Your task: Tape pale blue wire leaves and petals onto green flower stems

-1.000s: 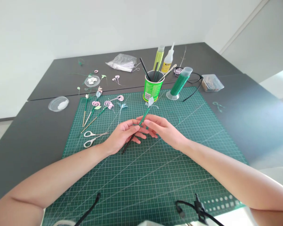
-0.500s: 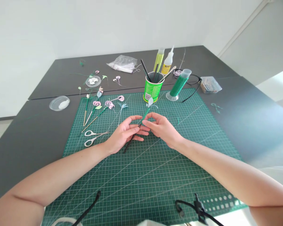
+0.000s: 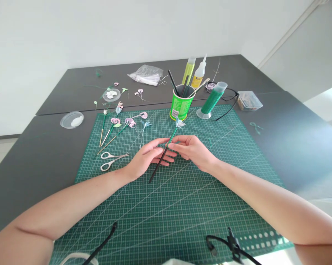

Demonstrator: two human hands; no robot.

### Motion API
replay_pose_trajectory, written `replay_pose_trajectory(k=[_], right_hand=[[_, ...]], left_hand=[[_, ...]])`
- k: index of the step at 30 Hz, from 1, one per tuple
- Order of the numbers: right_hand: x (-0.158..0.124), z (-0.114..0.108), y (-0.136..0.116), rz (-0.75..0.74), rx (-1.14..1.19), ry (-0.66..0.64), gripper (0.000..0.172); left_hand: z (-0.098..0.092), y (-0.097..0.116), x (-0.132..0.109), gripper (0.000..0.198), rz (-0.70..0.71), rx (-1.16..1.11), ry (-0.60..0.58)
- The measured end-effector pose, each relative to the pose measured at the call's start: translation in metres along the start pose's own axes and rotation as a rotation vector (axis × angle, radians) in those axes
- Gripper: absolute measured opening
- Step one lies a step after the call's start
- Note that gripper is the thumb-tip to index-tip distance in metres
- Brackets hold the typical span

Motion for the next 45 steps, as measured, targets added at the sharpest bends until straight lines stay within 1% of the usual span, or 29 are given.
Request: replay_pose_trajectory(k=[3,5,11,15,18,27,36,40,45], right_hand=[[0.001,-0.001,0.002,0.002,-0.003,0.003,0.037],[0.002,-0.002,0.004,0.013,0.005,0.007,0.040],[0.002,-0.005,0.003,0.024,0.013,0.026,0.045],[0.001,-0.005,0.002,0.015,0.012,0.020,0.045],[0.001,-0.004,0.003,0.019,0.019,-0.004,0.044],[0.001,0.000,0.005,0.004,0.040,-0.089,0.043],[0.000,0.003,0.005,-0.010,0.008,-0.135,0.044],[-0.001,0.003,0.005,-0.004,0.019,-0.133,0.044],[-0.001,-0.001,0.005,-0.011,0.036,-0.091,0.043]], left_hand=[[-0.004,0.007,0.000,0.037,0.063,0.180,0.061],[-0.004,0.011,0.001,0.032,0.087,0.266,0.062],[-0.001,0.018,0.000,0.024,0.178,0.406,0.056],[0.003,0.027,-0.005,0.024,0.302,0.547,0.057],[0.005,0.030,-0.007,0.021,0.336,0.614,0.057],[0.001,0.031,-0.007,0.013,0.383,0.638,0.073],[0.004,0.031,-0.007,0.014,0.394,0.620,0.028],[0.005,0.033,-0.008,0.014,0.407,0.630,0.033],[0.005,0.035,-0.007,0.013,0.407,0.620,0.047]])
Point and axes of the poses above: each hand's wrist, its own x-axis towards the middle knuckle, its own z-axis out of the palm, y = z × x, the point moved 7 cm from there along x, towards the middle knuckle, and after that the axes turned 14 degrees about -x, right-handed, at the moved point
